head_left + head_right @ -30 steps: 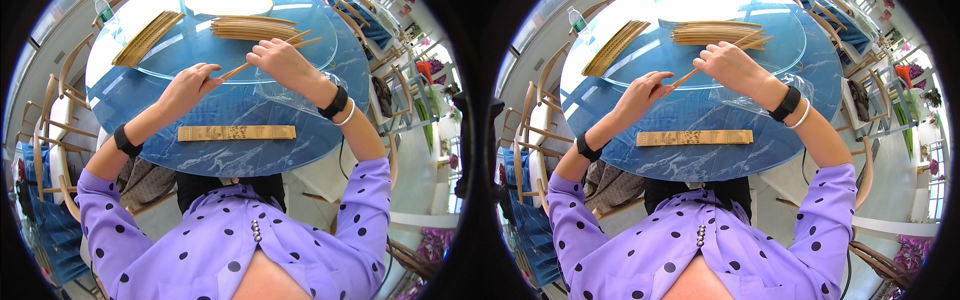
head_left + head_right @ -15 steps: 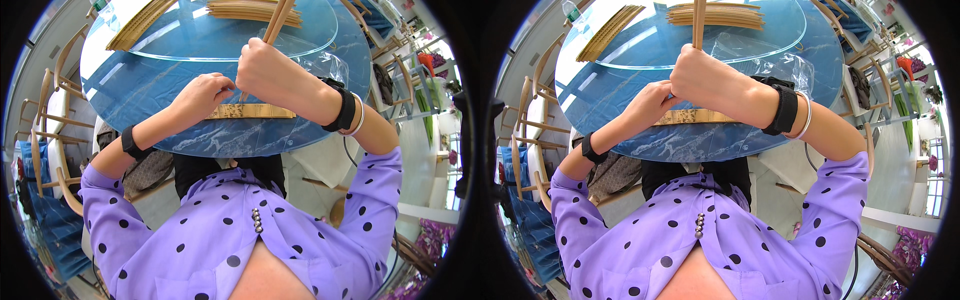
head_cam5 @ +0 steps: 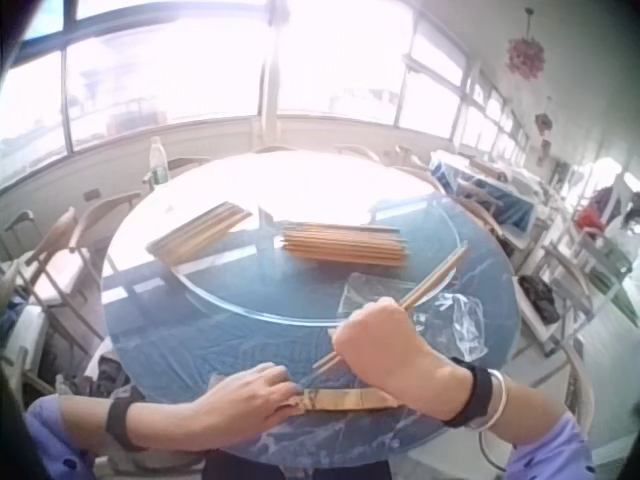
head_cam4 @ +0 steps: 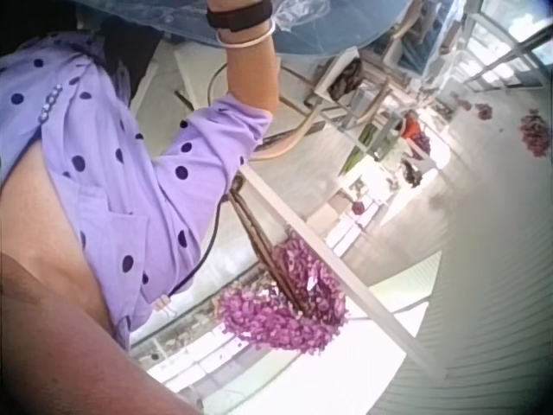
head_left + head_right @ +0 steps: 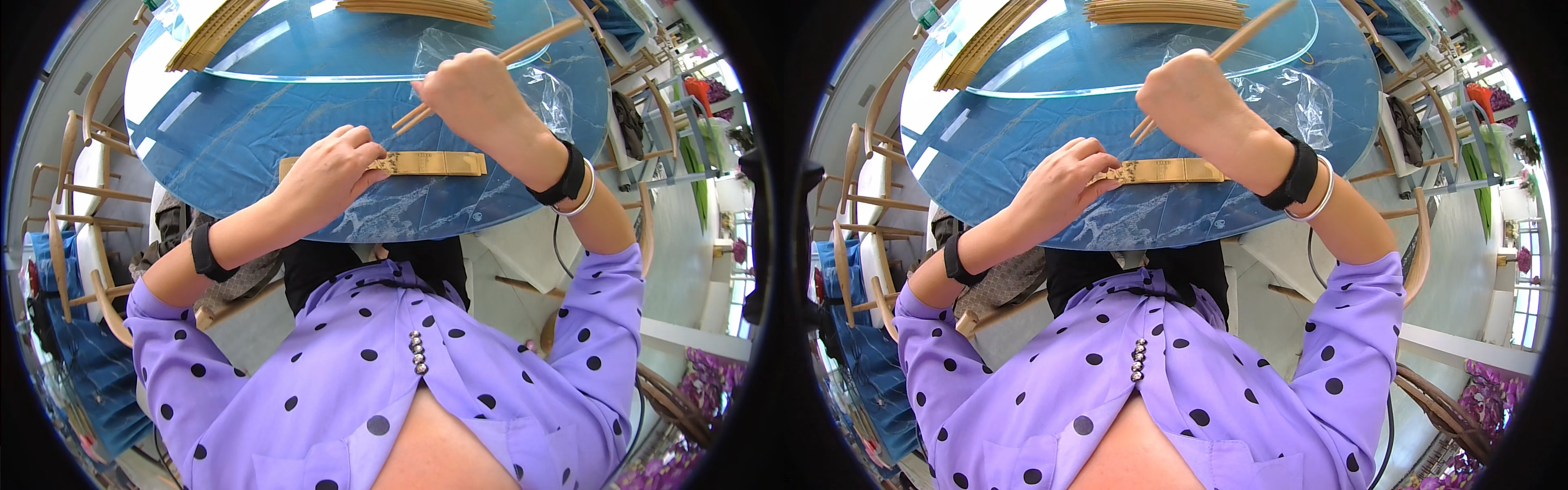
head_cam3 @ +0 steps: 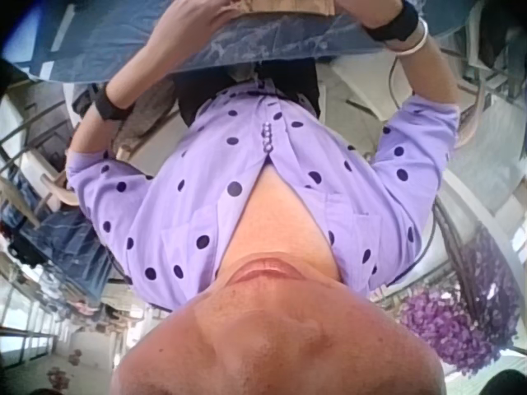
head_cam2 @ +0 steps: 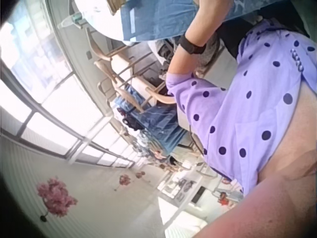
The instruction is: The person repeatedly picks up thin bamboo strips from a table, aligns them with a wider bamboo piece, and slides them into a slot. The person continues this process for multiple strips, placing each one into the same slot and then setting it aside.
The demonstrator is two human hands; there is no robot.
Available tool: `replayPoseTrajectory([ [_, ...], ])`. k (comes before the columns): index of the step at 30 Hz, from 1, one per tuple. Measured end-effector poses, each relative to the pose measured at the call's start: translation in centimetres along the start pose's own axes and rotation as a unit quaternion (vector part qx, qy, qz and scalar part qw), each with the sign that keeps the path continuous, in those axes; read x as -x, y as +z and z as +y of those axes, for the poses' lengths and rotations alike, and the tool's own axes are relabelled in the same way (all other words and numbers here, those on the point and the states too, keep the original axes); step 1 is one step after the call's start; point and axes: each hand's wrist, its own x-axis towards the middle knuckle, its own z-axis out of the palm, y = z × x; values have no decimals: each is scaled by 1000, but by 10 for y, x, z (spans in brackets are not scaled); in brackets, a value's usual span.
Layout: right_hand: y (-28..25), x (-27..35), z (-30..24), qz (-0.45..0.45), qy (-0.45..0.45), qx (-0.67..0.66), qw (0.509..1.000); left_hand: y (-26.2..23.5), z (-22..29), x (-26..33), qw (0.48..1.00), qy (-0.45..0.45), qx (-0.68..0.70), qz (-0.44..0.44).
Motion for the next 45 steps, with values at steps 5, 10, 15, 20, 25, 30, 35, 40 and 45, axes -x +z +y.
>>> replayPoseTrajectory([
  [5,-10,67,9,-66,351,-162,920,20,14,-35,995,61,-60,-42],
  [10,-10,114,-31,-80,496,-394,770,47,17,-62,989,84,-103,-65],
  [15,-15,136,-45,-63,524,-531,663,53,13,-67,985,107,-111,-77],
  [20,-14,135,-44,-85,487,-619,610,47,13,-62,988,117,-99,-28],
  [25,4,134,-41,-58,448,-700,553,33,19,-53,990,124,-70,-6],
  [30,-6,125,-44,-66,392,-800,450,23,25,-42,992,122,-39,18],
  [35,-38,110,-49,-111,365,-847,371,15,37,-18,993,90,59,-55],
  [40,-44,105,-53,-124,330,-875,331,9,38,-9,990,115,83,-26],
  [45,-41,104,-53,-120,301,-895,305,6,34,-9,989,123,73,-48],
])
